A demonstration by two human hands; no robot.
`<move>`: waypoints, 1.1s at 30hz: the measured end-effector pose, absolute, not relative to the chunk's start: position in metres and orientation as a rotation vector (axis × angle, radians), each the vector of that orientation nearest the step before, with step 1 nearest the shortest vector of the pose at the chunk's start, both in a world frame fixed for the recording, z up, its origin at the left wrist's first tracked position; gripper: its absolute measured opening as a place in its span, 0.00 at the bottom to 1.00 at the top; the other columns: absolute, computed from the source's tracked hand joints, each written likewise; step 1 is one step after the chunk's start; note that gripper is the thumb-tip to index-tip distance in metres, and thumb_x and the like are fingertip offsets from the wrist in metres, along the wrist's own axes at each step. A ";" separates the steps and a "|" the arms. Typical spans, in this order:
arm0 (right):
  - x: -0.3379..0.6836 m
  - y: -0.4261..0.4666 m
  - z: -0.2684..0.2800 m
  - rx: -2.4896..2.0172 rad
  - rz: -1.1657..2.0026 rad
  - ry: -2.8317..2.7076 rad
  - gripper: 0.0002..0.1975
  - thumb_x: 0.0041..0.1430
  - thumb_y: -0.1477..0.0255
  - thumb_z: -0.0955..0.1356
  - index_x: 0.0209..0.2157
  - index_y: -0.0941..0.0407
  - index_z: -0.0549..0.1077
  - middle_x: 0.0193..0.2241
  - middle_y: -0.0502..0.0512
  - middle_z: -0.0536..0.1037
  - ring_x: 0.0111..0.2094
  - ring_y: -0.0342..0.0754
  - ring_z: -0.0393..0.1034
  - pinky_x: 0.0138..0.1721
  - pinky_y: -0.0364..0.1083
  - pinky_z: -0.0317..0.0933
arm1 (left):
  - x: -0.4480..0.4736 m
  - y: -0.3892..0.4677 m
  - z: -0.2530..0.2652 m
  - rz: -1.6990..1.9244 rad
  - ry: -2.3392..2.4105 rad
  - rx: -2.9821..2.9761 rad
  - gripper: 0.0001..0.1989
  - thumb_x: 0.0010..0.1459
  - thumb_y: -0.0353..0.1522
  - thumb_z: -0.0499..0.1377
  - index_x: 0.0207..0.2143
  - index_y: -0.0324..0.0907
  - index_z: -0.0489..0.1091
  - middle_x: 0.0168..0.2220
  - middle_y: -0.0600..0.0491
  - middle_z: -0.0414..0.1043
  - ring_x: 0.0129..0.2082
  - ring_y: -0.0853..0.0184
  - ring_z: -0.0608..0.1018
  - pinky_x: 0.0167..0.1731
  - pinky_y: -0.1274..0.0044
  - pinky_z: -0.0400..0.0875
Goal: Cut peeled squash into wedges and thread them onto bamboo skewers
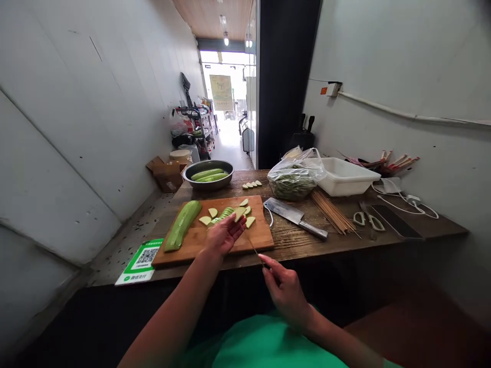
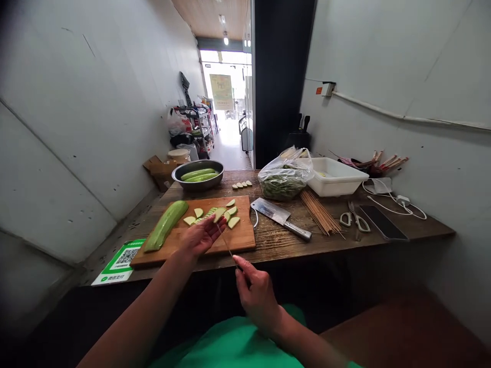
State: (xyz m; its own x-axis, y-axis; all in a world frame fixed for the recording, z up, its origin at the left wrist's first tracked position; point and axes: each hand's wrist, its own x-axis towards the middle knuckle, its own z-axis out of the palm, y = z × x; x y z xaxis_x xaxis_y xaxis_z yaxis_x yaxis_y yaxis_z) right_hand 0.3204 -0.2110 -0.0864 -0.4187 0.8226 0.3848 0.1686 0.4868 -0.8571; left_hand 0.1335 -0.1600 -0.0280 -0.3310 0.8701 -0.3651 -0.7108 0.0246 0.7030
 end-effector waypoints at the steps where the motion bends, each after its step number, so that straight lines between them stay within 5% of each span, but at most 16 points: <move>1: 0.323 -0.207 -0.085 -0.819 0.945 -1.868 0.17 0.59 0.71 0.60 0.48 0.58 0.69 0.29 0.54 0.76 0.31 0.46 0.71 0.32 0.42 0.65 | 0.134 -0.159 -0.031 1.630 1.009 0.217 0.03 0.54 0.23 0.54 0.29 0.34 0.66 0.28 0.44 0.74 0.30 0.64 0.78 0.30 0.75 0.74; 5: 0.326 -0.188 -0.081 -0.806 0.984 -1.861 0.18 0.59 0.72 0.60 0.50 0.59 0.68 0.43 0.58 0.75 0.43 0.50 0.69 0.44 0.47 0.63 | 0.134 -0.151 -0.043 1.635 0.998 0.228 0.02 0.53 0.23 0.55 0.30 0.34 0.67 0.29 0.44 0.74 0.31 0.63 0.78 0.32 0.73 0.74; 27: 0.327 -0.172 -0.092 -0.841 1.142 -1.896 0.18 0.59 0.71 0.60 0.50 0.58 0.68 0.37 0.55 0.77 0.37 0.48 0.71 0.41 0.45 0.65 | 0.133 -0.145 -0.056 1.612 1.069 0.205 0.05 0.51 0.21 0.56 0.32 0.32 0.69 0.34 0.45 0.75 0.34 0.64 0.77 0.36 0.75 0.73; 33: 0.331 -0.174 -0.092 -0.859 1.107 -1.932 0.18 0.59 0.70 0.60 0.50 0.59 0.68 0.28 0.54 0.78 0.31 0.47 0.72 0.35 0.44 0.67 | 0.134 -0.148 -0.055 1.576 1.076 0.234 0.05 0.51 0.21 0.57 0.32 0.33 0.70 0.35 0.45 0.75 0.34 0.64 0.77 0.37 0.75 0.73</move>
